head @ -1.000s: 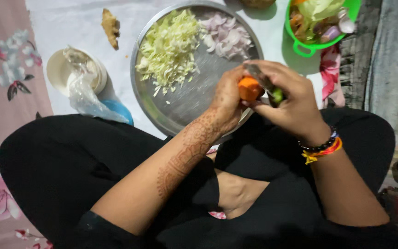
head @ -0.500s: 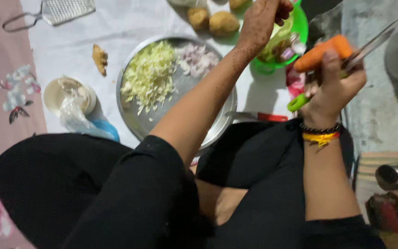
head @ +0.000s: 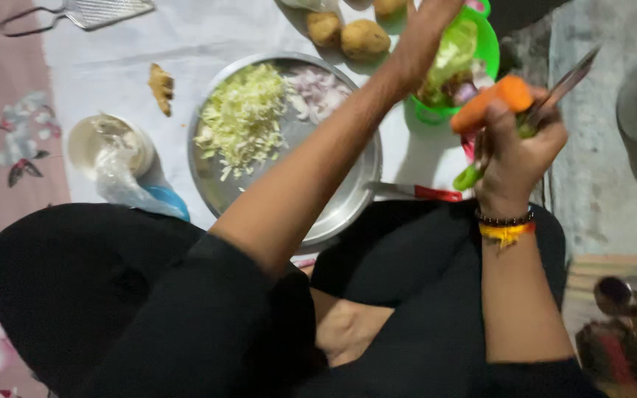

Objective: The person peels and chops a carrot using a knife, placing the pieces onto a metal plate that already contains chopped cabbage and onions.

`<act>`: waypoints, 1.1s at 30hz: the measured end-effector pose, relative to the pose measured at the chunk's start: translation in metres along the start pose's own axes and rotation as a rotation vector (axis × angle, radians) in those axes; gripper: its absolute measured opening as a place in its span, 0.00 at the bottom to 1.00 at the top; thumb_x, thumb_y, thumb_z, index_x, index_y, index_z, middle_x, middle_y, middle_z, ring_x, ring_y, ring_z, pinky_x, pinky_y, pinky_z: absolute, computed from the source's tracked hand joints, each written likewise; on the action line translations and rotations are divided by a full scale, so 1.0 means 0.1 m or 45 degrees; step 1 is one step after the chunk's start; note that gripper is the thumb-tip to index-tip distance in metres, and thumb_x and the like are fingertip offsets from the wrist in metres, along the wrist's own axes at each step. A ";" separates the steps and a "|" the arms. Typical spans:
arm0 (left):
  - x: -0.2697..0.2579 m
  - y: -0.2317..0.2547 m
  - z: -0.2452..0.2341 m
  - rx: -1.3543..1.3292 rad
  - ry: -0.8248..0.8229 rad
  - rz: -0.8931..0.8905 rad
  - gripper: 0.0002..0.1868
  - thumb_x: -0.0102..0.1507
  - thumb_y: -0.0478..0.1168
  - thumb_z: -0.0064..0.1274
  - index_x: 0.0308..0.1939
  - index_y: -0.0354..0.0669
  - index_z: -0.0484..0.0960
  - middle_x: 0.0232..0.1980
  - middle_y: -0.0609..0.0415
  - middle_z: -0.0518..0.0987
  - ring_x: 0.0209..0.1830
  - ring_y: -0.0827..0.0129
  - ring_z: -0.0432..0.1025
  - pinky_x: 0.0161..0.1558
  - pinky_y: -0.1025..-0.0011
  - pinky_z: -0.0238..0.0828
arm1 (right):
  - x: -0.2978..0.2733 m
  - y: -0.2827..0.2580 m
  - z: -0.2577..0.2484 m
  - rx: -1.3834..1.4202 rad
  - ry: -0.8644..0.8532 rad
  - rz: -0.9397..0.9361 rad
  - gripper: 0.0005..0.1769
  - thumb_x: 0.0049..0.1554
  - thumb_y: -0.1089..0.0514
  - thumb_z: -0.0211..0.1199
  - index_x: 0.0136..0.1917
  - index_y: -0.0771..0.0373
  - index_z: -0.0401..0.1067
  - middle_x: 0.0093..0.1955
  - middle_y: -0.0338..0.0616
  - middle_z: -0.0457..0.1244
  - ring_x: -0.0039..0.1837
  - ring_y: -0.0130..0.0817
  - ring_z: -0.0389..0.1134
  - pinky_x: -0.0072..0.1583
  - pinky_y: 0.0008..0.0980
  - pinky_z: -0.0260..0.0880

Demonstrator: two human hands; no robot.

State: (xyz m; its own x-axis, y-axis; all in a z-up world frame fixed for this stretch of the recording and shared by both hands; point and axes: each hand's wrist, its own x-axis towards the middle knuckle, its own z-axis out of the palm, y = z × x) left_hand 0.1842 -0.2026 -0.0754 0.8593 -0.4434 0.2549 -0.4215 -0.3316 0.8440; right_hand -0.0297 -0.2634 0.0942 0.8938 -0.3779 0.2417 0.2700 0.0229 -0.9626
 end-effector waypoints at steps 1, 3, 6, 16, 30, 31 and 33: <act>-0.32 0.24 -0.25 -0.140 0.063 -0.036 0.22 0.73 0.49 0.46 0.72 0.57 0.69 0.73 0.53 0.74 0.78 0.63 0.65 0.78 0.62 0.52 | -0.07 -0.03 0.07 -0.016 -0.081 0.080 0.20 0.66 0.56 0.73 0.62 0.70 0.70 0.42 0.43 0.66 0.31 0.22 0.60 0.33 0.23 0.59; -1.15 0.70 -0.75 -0.404 0.069 -0.130 0.25 0.74 0.51 0.45 0.73 0.51 0.67 0.72 0.47 0.73 0.76 0.58 0.65 0.75 0.61 0.56 | -0.18 -0.04 0.25 -0.033 -0.167 0.170 0.20 0.65 0.57 0.73 0.64 0.68 0.70 0.42 0.41 0.66 0.32 0.21 0.61 0.35 0.22 0.60; -2.21 1.29 -1.42 -0.747 -0.081 -0.457 0.29 0.73 0.53 0.44 0.74 0.44 0.65 0.65 0.43 0.76 0.67 0.56 0.72 0.64 0.62 0.69 | -0.44 -0.08 0.47 0.091 -0.293 0.614 0.19 0.61 0.59 0.71 0.62 0.65 0.70 0.45 0.35 0.65 0.34 0.17 0.58 0.35 0.20 0.55; -2.63 1.19 -2.09 -1.938 -0.155 -0.978 0.22 0.69 0.51 0.43 0.64 0.46 0.65 0.39 0.42 0.76 0.23 0.60 0.78 0.24 0.71 0.76 | -0.61 -0.06 0.85 -0.094 -0.613 0.750 0.28 0.70 0.38 0.46 0.59 0.67 0.68 0.45 0.37 0.62 0.39 0.17 0.58 0.40 0.17 0.60; -2.66 1.07 -1.68 -2.455 0.145 -0.658 0.14 0.69 0.43 0.40 0.55 0.41 0.70 0.46 0.47 0.77 0.36 0.67 0.71 0.36 0.72 0.69 | -0.75 -0.17 1.04 -1.093 -0.869 0.190 0.44 0.36 0.36 0.84 0.47 0.63 0.59 0.27 0.32 0.53 0.31 0.21 0.55 0.34 0.22 0.56; -2.67 1.08 -1.67 -2.399 0.178 -0.763 0.15 0.69 0.42 0.39 0.56 0.40 0.70 0.47 0.50 0.77 0.40 0.67 0.72 0.39 0.72 0.71 | -0.75 -0.18 1.06 -1.125 -0.879 0.162 0.46 0.34 0.35 0.84 0.47 0.64 0.59 0.27 0.32 0.54 0.30 0.20 0.57 0.34 0.22 0.58; -2.68 1.08 -1.65 -2.341 0.165 -0.726 0.16 0.69 0.43 0.39 0.55 0.38 0.72 0.46 0.51 0.78 0.39 0.69 0.72 0.39 0.74 0.70 | -0.75 -0.19 1.09 -1.157 -0.890 0.136 0.47 0.33 0.34 0.84 0.48 0.64 0.59 0.27 0.33 0.56 0.29 0.19 0.58 0.33 0.22 0.59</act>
State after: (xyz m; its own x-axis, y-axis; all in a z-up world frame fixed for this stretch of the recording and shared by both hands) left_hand -0.0435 0.0180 0.0250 0.8137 -0.5325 -0.2330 0.5752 0.7953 0.1913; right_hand -0.0625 -0.1347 0.1076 0.9766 0.1879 -0.1045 0.0768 -0.7590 -0.6465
